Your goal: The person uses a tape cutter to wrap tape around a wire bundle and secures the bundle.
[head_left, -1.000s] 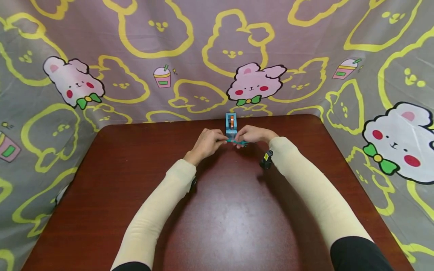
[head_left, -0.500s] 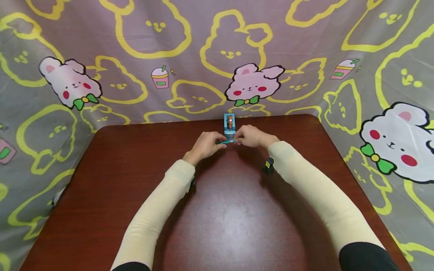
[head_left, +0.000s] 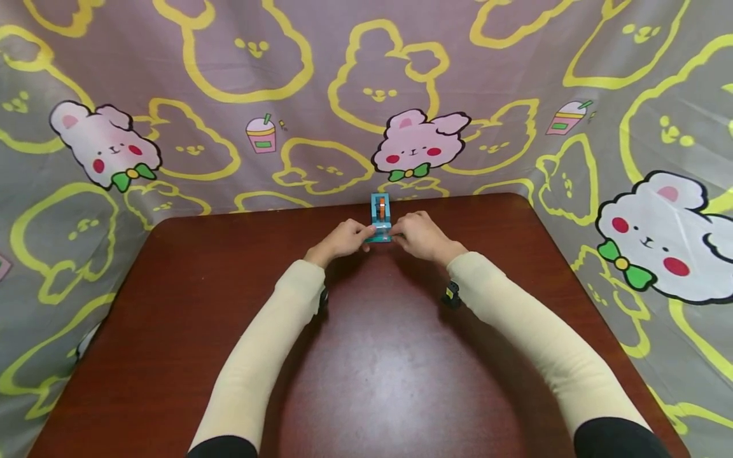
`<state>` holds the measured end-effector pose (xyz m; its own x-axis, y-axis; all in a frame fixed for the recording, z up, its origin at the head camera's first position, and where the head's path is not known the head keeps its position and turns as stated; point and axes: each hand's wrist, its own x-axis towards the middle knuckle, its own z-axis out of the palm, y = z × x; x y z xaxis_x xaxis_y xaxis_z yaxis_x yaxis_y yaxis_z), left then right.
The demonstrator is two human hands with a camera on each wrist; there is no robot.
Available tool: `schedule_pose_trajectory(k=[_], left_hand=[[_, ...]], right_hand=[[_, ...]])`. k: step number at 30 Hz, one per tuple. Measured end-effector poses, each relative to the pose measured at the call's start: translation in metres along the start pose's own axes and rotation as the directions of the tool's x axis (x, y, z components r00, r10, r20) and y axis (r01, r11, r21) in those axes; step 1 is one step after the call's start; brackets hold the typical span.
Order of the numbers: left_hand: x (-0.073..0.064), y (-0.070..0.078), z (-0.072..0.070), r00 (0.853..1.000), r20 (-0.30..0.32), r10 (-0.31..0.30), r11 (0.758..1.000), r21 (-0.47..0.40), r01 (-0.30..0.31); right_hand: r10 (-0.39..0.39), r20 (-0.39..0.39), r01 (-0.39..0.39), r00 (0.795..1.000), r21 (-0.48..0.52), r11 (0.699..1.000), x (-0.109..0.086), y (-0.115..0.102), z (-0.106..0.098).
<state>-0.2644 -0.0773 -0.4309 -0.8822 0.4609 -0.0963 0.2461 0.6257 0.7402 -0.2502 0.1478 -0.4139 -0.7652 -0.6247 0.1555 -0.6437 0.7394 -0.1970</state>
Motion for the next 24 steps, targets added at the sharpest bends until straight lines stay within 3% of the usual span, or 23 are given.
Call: schedule_pose_trajectory(k=[5,13,20,24], left_hand=[[0.008,0.003,-0.005,0.994,0.088,-0.064,0.998,-0.012,0.066],[0.011,0.007,-0.007,0.986,0.163,-0.046,0.999,-0.01,0.048],[0.008,0.012,-0.008,0.988,0.156,0.001,1.0,-0.026,0.003],[0.008,0.011,-0.008,0.993,0.119,0.022,0.999,-0.04,-0.017]], right_hand=[[0.015,-0.013,-0.015,1.0,0.0,1.0,-0.002,-0.001,0.004],[0.016,-0.052,-0.016,0.999,-0.001,1.0,-0.004,-0.002,0.009],[0.008,-0.075,-0.008,0.997,0.006,1.0,-0.004,0.0,0.007],[0.038,-0.049,-0.034,0.998,0.076,0.997,-0.002,0.002,0.004]])
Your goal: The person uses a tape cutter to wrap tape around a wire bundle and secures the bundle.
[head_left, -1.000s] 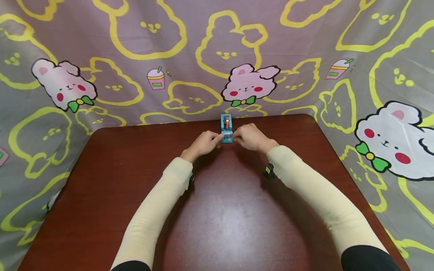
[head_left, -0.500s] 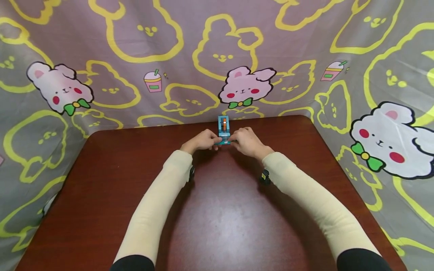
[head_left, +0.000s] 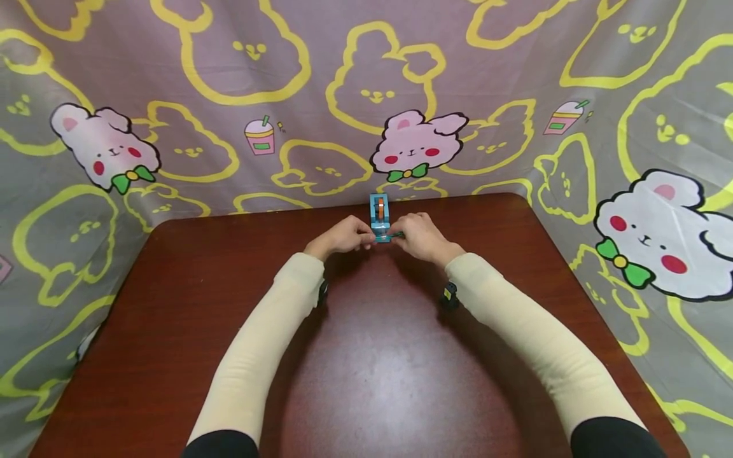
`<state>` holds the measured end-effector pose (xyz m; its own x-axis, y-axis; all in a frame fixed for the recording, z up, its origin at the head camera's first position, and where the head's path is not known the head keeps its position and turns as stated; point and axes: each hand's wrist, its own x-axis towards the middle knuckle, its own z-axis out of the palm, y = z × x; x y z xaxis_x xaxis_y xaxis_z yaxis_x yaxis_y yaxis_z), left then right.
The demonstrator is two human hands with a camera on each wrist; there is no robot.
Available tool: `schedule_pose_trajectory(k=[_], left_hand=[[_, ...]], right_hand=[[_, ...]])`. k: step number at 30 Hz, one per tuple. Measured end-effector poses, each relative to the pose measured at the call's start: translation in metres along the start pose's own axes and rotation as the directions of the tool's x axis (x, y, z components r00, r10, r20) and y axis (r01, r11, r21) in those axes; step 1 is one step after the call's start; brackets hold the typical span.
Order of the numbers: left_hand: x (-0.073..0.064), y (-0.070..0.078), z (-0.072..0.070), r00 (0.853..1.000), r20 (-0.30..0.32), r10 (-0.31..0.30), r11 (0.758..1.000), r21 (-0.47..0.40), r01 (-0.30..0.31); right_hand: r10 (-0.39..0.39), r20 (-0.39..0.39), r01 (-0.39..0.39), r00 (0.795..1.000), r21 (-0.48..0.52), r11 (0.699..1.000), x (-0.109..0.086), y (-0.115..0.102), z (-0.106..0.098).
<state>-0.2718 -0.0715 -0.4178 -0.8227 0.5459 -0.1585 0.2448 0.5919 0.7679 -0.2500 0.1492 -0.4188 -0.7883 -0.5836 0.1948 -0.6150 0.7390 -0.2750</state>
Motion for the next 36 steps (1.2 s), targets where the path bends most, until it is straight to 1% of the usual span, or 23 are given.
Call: schedule_pose_trajectory(k=[4,6,8,11,14,19,23,26,28,34,36], left_hand=[[0.0,-0.002,-0.001,0.999,-0.046,0.008,1.0,0.02,-0.007],[-0.001,-0.003,-0.001,0.997,-0.073,0.023,0.999,0.051,-0.019],[-0.002,-0.003,-0.001,0.993,-0.106,0.046,0.994,0.105,-0.035],[-0.003,-0.003,-0.001,0.984,-0.156,0.09,0.977,0.208,-0.057],[-0.005,-0.004,0.0,0.972,-0.194,0.132,0.955,0.288,-0.072],[-0.004,-0.007,0.005,0.95,-0.239,0.199,0.928,0.357,-0.104],[-0.003,-0.009,0.008,0.935,-0.264,0.235,0.901,0.421,-0.108],[-0.004,-0.01,0.009,0.928,-0.279,0.249,0.885,0.455,-0.1],[-0.005,-0.01,0.01,0.925,-0.286,0.251,0.88,0.465,-0.095],[-0.005,-0.01,0.012,0.927,-0.291,0.235,0.873,0.483,-0.07],[-0.005,-0.011,0.012,0.93,-0.293,0.221,0.879,0.473,-0.059]], right_hand=[[0.05,0.04,-0.054,0.998,0.092,0.994,0.005,0.002,-0.004],[0.078,0.062,-0.085,0.995,0.13,0.988,0.008,0.003,-0.006],[0.099,0.091,-0.114,0.991,0.172,0.978,0.011,0.004,-0.007],[0.113,0.15,-0.146,0.982,0.226,0.963,0.015,0.007,-0.008],[0.105,0.202,-0.159,0.974,0.274,0.949,0.019,0.011,-0.008],[0.088,0.245,-0.166,0.965,0.318,0.933,0.023,0.018,-0.004],[0.091,0.253,-0.177,0.963,0.344,0.922,0.024,0.018,-0.003],[0.091,0.251,-0.18,0.964,0.36,0.916,0.025,0.018,-0.002],[0.094,0.251,-0.183,0.963,0.36,0.915,0.025,0.018,-0.001],[0.104,0.246,-0.185,0.964,0.334,0.924,0.025,0.018,0.0],[0.109,0.24,-0.185,0.965,0.32,0.929,0.026,0.016,-0.001]])
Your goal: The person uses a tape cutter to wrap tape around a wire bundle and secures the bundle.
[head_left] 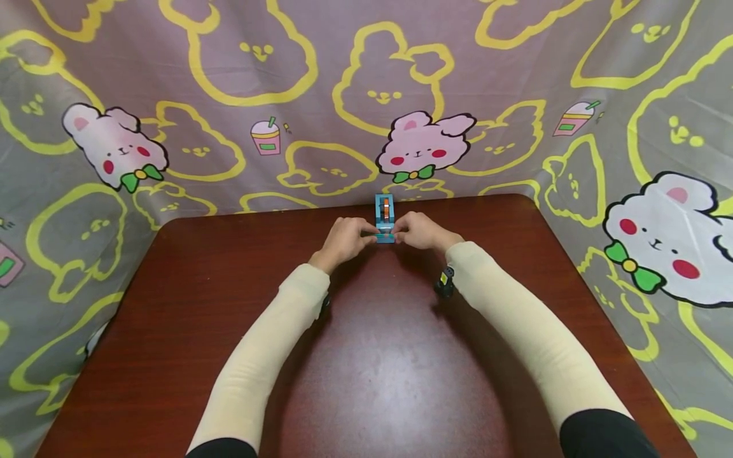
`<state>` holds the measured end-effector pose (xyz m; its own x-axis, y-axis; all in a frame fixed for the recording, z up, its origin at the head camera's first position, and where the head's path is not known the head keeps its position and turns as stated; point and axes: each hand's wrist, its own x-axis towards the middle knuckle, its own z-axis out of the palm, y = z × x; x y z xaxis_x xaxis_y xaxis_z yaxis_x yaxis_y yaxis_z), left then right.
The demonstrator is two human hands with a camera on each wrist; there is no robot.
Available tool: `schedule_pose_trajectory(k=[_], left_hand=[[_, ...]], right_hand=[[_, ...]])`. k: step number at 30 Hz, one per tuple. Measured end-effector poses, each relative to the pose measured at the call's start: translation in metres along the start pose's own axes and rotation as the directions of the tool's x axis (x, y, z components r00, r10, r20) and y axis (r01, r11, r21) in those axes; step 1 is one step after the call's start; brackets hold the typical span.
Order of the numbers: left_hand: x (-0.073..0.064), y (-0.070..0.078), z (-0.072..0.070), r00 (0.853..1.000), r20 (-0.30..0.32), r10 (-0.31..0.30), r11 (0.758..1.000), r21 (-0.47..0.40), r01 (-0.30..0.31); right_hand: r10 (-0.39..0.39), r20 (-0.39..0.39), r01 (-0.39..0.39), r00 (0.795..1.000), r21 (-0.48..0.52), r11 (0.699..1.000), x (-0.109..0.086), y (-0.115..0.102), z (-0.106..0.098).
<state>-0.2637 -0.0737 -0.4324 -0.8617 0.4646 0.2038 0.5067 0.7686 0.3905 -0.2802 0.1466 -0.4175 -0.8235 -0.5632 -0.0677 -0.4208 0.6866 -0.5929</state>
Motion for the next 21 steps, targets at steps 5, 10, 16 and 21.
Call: schedule_pose_trajectory(k=[5,10,16,21], left_hand=[[0.0,0.0,0.002,0.998,0.027,-0.057,0.996,-0.067,0.059],[-0.001,-0.003,0.003,0.986,0.086,-0.14,0.97,-0.19,0.154],[0.001,-0.011,0.002,0.968,0.155,-0.196,0.895,-0.375,0.241],[0.003,-0.016,0.0,0.946,0.239,-0.219,0.83,-0.464,0.309]], right_hand=[[0.012,-0.026,-0.014,1.0,-0.045,0.999,-0.003,-0.003,-0.001],[0.011,-0.059,-0.016,0.998,-0.077,0.997,-0.005,-0.003,-0.003],[0.009,-0.1,-0.017,0.995,-0.079,0.997,-0.007,-0.003,-0.004],[-0.009,-0.148,-0.016,0.989,-0.165,0.986,-0.01,-0.006,-0.001]])
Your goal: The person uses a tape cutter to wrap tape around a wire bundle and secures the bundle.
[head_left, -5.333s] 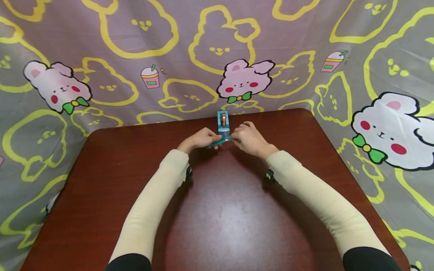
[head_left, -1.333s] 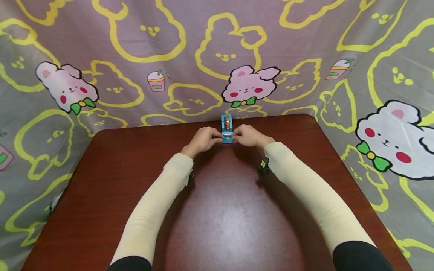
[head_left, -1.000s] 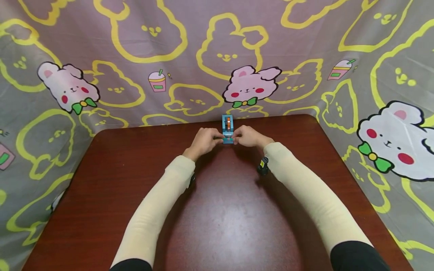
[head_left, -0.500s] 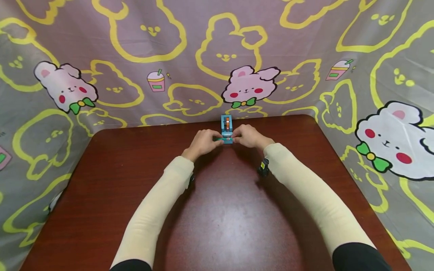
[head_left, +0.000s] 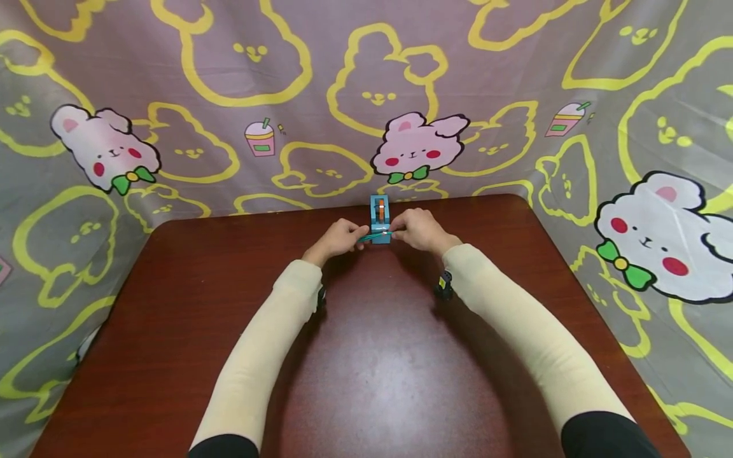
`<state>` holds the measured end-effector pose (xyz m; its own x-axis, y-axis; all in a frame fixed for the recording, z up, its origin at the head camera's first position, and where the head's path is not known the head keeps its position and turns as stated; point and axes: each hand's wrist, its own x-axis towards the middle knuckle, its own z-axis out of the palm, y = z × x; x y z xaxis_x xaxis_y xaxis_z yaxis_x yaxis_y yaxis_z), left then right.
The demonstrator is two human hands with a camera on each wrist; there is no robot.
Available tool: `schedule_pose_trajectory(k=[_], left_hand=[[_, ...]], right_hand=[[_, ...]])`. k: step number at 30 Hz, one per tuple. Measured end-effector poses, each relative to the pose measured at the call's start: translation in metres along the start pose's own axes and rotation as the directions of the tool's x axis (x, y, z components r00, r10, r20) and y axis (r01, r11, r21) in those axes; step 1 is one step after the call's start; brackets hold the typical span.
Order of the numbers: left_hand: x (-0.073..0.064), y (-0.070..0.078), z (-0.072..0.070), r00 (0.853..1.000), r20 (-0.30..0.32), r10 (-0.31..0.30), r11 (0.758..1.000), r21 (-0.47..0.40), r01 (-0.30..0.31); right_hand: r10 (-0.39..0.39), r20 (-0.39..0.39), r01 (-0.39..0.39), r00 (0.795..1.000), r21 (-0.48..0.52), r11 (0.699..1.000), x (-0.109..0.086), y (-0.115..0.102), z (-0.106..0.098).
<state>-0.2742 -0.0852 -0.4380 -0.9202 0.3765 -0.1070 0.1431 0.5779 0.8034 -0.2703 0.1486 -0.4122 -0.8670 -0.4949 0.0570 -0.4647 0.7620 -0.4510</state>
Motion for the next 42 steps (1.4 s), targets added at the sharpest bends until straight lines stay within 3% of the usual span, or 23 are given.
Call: schedule_pose_trajectory(k=[7,15,29,34,42], left_hand=[[0.004,-0.001,-0.005,0.994,0.091,-0.053,0.998,-0.037,0.056],[0.007,-0.002,-0.007,0.992,0.113,-0.055,0.998,-0.035,0.059],[0.002,0.002,-0.006,1.0,0.023,0.008,0.996,-0.089,-0.005],[0.003,-0.002,-0.003,0.998,-0.041,0.038,0.995,-0.085,-0.042],[0.002,-0.008,0.0,0.992,-0.127,0.015,0.992,-0.125,-0.031]], right_hand=[[-0.085,-0.059,0.068,0.995,-0.24,0.968,-0.003,-0.003,0.008],[-0.106,-0.09,0.076,0.99,-0.289,0.954,-0.006,-0.006,0.012],[0.039,-0.017,-0.041,0.999,-0.157,0.987,-0.004,-0.01,0.005],[0.046,-0.013,-0.047,0.999,-0.164,0.985,-0.004,-0.011,0.004],[0.036,-0.036,-0.042,0.999,-0.175,0.984,-0.003,-0.007,0.009]])
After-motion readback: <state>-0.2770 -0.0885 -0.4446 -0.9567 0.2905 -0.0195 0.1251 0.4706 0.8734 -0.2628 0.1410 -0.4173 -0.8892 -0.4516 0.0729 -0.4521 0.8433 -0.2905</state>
